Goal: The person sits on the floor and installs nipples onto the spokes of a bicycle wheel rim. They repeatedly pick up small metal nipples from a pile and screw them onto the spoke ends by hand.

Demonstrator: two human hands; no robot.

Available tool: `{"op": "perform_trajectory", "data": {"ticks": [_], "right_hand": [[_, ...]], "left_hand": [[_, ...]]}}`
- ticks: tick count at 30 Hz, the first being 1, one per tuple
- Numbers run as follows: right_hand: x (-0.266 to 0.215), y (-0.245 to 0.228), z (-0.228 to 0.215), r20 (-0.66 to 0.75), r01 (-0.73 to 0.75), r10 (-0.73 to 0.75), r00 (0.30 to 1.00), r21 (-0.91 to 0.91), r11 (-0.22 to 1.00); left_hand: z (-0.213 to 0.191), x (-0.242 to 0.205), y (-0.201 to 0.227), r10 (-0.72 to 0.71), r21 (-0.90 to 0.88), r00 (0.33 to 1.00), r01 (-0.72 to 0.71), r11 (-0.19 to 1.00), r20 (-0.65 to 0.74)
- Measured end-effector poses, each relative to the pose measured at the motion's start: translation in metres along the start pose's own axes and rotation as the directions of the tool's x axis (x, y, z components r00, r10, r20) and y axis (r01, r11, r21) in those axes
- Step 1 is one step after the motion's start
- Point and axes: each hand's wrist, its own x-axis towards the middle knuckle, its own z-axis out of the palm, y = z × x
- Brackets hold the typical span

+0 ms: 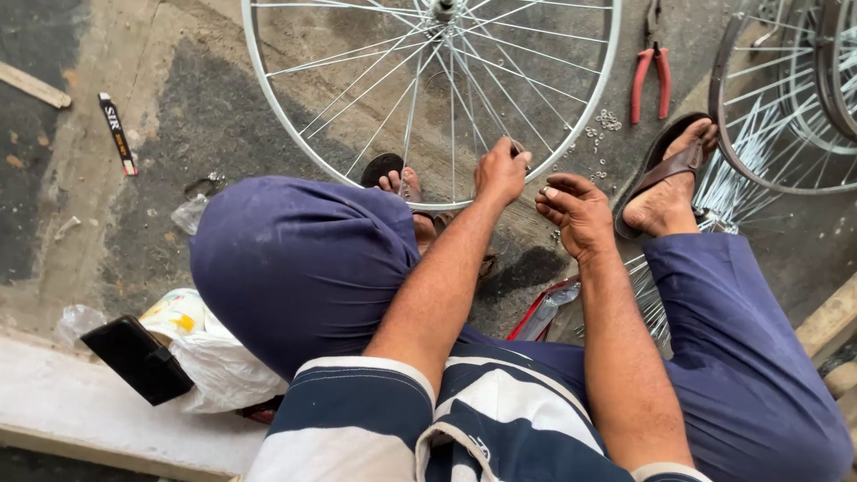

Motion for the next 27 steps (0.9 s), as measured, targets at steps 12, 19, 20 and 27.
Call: {"op": "perform_trajectory", "data": {"ticks": [12,19,20,27], "right_hand": [[0.032,0.040,-0.013,-0.018,0.246,-0.259,0.966,-0.266,0.932],[0.043,0.043,0.002,0.066,0.445,-0.457,0.887,-0.382,0.810],[0.043,0.042,0.001,0.086,0.446,-0.453,0.887,-0.409,0.796],[0.043,0.043,0.000,0.068,0.469,-0.476,0.877,-0.339,0.816]], "left_hand": [[-0.007,-0.002,0.010,-0.009,-0.002,0.998,0.010,1.000,0.064],[-0.014,-0.004,0.011,-0.003,-0.019,0.998,0.004,1.000,0.059],[-0.015,-0.004,0.012,-0.002,-0.024,0.998,0.003,1.000,0.061],[-0.018,-0.006,0.016,-0.013,-0.018,0.996,0.015,1.000,0.090]]}}
